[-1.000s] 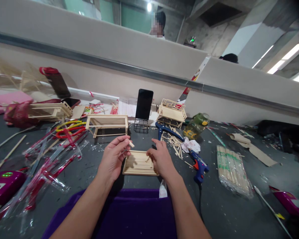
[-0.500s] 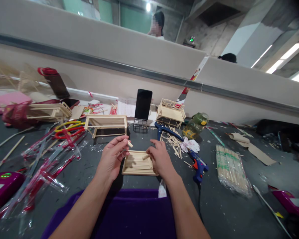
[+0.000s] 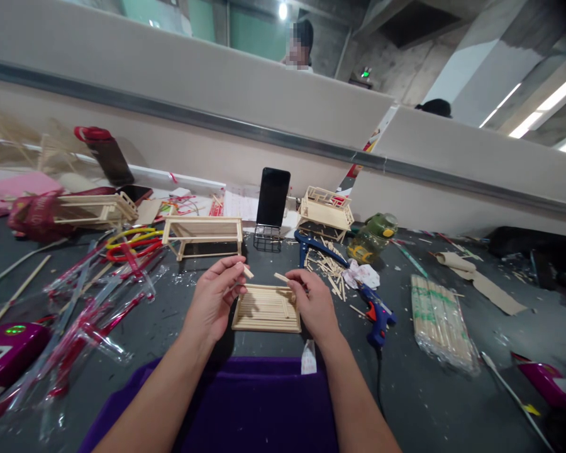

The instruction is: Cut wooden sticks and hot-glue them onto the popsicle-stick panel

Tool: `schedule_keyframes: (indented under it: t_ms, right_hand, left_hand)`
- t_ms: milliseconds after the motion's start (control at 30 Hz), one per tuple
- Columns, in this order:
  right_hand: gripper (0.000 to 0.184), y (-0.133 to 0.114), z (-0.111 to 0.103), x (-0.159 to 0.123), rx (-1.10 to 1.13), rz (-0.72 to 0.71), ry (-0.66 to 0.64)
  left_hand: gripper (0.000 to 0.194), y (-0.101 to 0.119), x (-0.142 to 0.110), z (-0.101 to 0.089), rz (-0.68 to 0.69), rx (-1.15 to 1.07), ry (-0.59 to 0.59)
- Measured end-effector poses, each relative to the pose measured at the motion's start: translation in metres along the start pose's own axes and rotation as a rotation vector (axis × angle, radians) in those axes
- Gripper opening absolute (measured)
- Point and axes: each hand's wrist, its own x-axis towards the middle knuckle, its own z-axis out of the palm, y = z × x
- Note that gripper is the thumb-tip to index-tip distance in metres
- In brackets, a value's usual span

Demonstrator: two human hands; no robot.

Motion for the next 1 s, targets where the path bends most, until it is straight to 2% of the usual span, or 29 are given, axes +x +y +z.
schedule_keyframes:
  t_ms: [367,567,833,1000]
  right_hand:
    - [0.018,-0.002,0.0,0.004,0.467,0.2,0.084]
    - [0.023,-0.01,-0.002,0.003,0.673,0.282,0.105]
    - [0.021,-0.017,-0.002,0.002,0.704,0.287,0.106]
    - [0.018,-0.015,-0.001,0.002,0.708,0.264,0.114]
  left_hand:
    - [0.027,-0.002,-0.003,0.001,0.004,0.029,-0.019]
    - [0.027,-0.005,-0.008,0.008,0.017,0.12,-0.089]
    - [0.025,-0.014,-0.011,0.011,-0.183,0.116,-0.235]
    - [0.022,-0.015,-0.011,0.013,-0.227,0.076,-0.234]
